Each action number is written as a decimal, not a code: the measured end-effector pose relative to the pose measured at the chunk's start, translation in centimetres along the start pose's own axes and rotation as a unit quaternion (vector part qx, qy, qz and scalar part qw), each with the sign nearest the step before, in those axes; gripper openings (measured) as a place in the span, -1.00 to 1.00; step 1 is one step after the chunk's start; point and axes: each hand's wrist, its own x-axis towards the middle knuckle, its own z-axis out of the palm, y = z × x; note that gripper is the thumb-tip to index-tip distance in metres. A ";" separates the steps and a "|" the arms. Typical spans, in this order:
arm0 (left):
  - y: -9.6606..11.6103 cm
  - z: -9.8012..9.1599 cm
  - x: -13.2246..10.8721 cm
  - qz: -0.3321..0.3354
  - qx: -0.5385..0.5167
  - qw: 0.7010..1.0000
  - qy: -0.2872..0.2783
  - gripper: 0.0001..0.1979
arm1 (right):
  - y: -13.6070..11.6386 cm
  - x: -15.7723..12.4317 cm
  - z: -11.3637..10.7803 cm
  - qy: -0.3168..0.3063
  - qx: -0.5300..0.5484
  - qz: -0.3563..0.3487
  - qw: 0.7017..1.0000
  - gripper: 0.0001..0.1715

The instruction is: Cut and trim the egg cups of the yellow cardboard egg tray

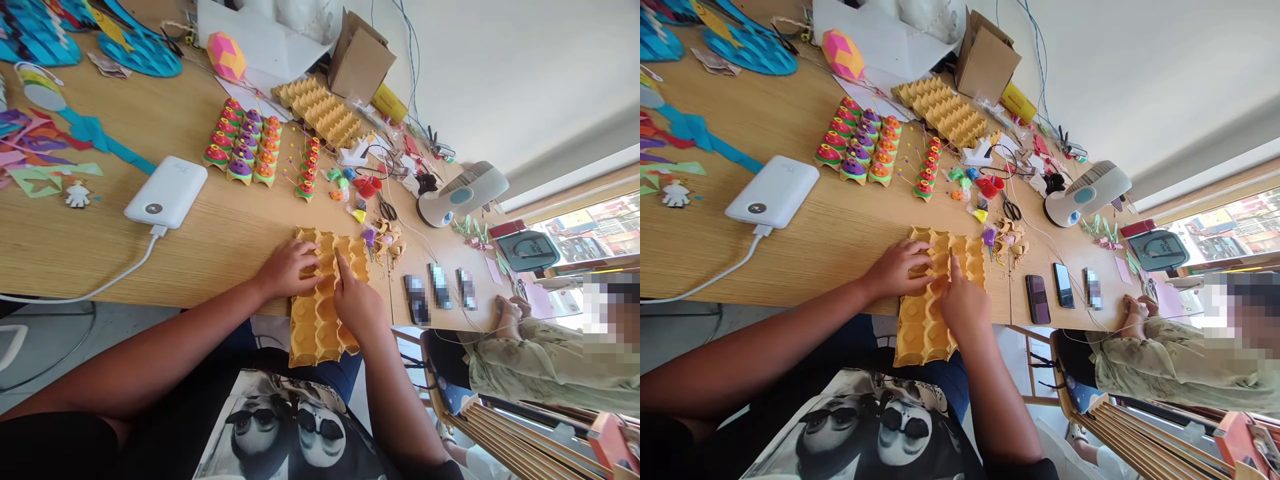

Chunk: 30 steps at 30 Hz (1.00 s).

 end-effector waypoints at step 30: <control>0.2 0.2 0.0 -0.014 0.020 1.000 0.014 -0.70 | -0.6 -0.2 0.7 -0.005 -0.029 -0.013 0.999 -0.16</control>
